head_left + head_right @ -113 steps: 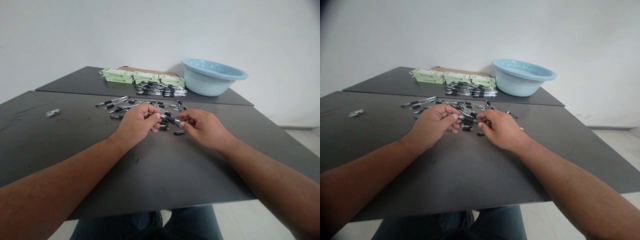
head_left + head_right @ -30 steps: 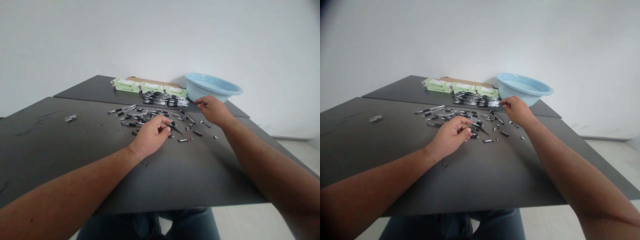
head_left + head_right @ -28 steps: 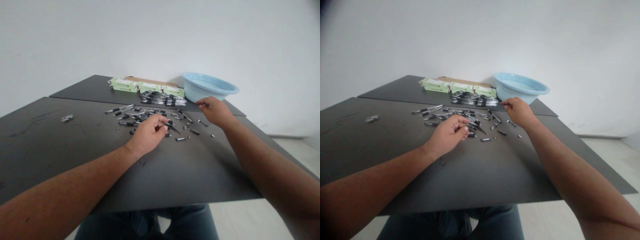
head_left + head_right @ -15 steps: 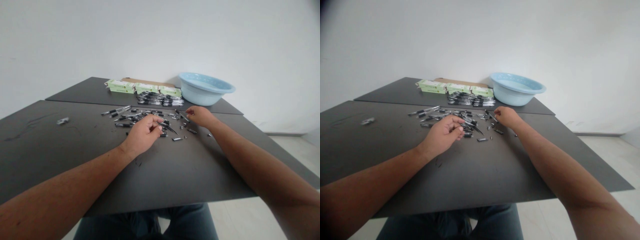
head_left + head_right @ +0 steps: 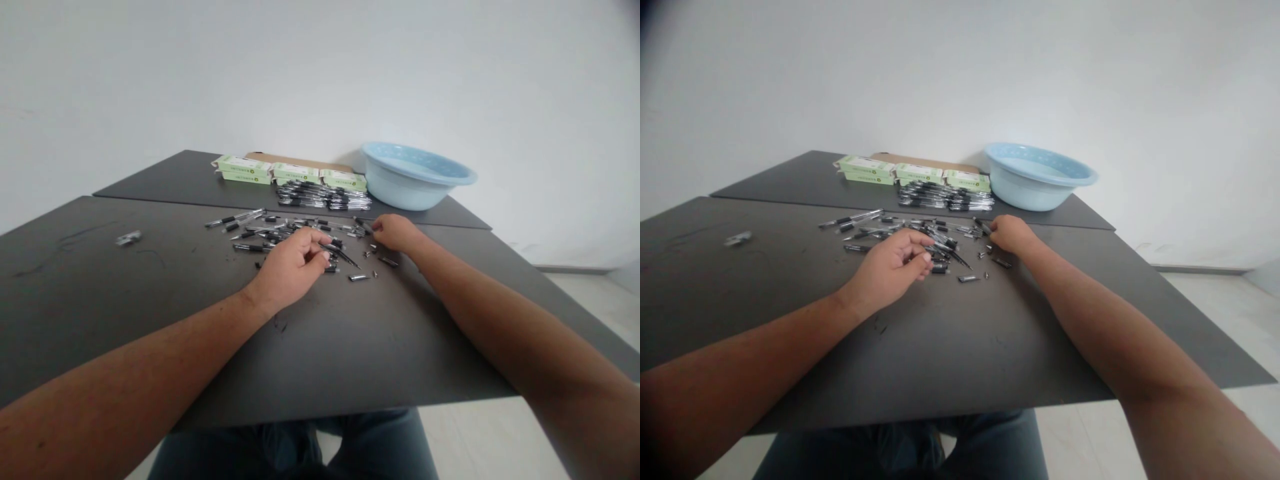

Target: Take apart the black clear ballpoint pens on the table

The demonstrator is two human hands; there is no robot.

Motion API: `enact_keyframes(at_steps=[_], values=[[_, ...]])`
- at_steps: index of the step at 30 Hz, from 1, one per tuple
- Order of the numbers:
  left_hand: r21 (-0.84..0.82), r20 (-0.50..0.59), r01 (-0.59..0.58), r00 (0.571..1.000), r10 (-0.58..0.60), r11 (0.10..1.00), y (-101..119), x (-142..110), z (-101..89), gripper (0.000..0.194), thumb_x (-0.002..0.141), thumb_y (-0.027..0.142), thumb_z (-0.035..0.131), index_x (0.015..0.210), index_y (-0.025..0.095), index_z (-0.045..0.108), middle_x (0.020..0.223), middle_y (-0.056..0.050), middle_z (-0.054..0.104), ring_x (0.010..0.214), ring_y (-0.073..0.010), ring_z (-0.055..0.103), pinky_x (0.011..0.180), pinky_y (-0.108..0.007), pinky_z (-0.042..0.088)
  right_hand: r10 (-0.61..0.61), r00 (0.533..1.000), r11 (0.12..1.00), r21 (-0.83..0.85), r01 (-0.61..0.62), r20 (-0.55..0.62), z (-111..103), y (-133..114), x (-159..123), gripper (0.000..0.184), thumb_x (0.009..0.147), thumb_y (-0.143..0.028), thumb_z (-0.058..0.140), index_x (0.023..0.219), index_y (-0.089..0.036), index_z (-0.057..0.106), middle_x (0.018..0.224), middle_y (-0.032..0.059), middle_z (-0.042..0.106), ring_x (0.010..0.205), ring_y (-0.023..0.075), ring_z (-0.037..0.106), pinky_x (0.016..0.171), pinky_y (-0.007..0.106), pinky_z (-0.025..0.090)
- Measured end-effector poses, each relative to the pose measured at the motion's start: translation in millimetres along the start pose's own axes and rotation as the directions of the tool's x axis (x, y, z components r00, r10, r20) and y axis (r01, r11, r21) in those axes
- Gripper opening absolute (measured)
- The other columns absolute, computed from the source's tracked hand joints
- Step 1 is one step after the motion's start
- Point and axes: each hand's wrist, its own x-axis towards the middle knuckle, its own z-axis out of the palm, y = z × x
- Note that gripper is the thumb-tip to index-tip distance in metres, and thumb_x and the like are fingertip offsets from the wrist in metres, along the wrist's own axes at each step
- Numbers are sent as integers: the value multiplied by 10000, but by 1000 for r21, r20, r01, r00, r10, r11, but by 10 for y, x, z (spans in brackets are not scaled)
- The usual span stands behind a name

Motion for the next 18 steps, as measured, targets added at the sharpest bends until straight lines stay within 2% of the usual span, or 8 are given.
enact_keyframes(at_steps=[5,9,11,14,16,18], values=[[-1,-5,-1,1000,1,1000,-19,9,4,240,966,318,588,1185,223,602,849,-7,738,752,-163,701,720,-318,576,6,999,996,93,-3,-34,-183,19,-112,279,784,-226,616,978,-183,811,936,106,787,882,267,703,747,317,475],[-2,-8,-5,1000,5,1000,-15,7,14,242,962,315,594,1187,225,605,851,-6,742,747,-161,702,716,-314,575,66,996,963,264,-49,-57,-362,64,-290,315,890,-301,502,1031,-186,759,730,52,716,643,198,639,595,295,444],[-6,-15,-4,1000,4,1000,-10,6,16,242,959,315,599,1183,223,609,855,-9,745,743,-160,704,709,-310,574,102,993,861,506,-56,-64,-416,45,-386,269,916,-314,467,944,-196,707,634,22,635,545,168,572,527,281,415],[-15,-24,-2,1000,2,1000,-2,8,14,243,952,310,603,1178,219,615,856,-15,746,736,-160,706,698,-306,573,106,994,558,830,-26,-40,-471,-75,-535,232,932,-365,522,763,-216,580,570,-19,502,468,130,477,454,258,349],[-16,-28,-3,1000,2,1000,4,13,11,246,947,302,607,1176,216,619,853,-18,744,737,-162,709,693,-305,574,66,997,441,897,5,-37,-504,-197,-631,272,956,-403,535,762,-216,569,569,-35,461,456,114,444,437,244,320],[-16,-32,-4,999,3,1000,11,21,7,246,943,294,609,1174,211,620,843,-20,741,724,-162,708,684,-305,573,8,997,344,936,74,-81,-530,-321,-709,221,971,-389,531,867,-210,607,573,-45,460,464,109,435,444,235,324]])
